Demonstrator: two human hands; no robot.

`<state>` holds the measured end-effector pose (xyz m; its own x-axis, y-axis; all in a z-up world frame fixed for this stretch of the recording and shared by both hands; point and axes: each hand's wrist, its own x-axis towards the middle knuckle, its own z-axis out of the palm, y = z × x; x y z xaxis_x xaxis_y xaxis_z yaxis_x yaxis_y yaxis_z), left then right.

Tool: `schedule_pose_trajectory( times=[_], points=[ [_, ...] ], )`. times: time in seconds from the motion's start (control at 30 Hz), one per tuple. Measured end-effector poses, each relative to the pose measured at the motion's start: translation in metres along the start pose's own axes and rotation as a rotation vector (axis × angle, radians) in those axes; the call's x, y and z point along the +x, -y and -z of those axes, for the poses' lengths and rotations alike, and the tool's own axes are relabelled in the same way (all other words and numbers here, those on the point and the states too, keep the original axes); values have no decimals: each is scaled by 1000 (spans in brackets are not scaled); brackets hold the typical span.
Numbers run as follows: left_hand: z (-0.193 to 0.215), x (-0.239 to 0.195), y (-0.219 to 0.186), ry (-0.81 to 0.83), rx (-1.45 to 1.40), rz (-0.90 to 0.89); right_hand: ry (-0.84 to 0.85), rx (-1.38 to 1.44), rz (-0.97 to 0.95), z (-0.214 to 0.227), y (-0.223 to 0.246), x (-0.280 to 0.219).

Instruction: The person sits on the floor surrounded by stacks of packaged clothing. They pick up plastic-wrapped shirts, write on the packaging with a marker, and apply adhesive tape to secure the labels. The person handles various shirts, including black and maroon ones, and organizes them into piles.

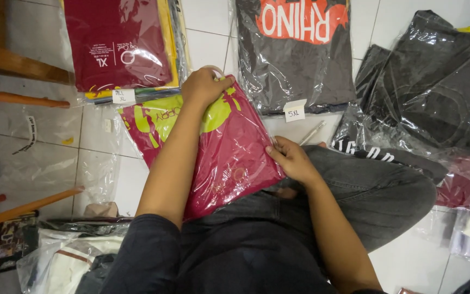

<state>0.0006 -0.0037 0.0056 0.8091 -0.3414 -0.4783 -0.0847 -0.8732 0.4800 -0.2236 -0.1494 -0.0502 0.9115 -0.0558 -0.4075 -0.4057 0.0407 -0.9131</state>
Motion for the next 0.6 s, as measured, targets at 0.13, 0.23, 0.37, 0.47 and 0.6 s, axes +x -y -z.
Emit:
schedule_pose_trajectory(
  times=[0.13,0.23,0.37,0.47,0.6],
  points=[
    [-1,-1,-3,37,23,9,-30,5,-14,-7,18,-6],
    [1,-6,-9,93,166,-7,-46,-144,29,-9,20,-7],
    [0,-7,-3,119,219,-54,-118,-244,158,-10,22,-13],
    [9,-19,-1,98,224,-53,-127,-353,249,7,28,-23],
    [27,-43,5,31,255,-4,-293,-635,70,64,68,-40]
  ],
)
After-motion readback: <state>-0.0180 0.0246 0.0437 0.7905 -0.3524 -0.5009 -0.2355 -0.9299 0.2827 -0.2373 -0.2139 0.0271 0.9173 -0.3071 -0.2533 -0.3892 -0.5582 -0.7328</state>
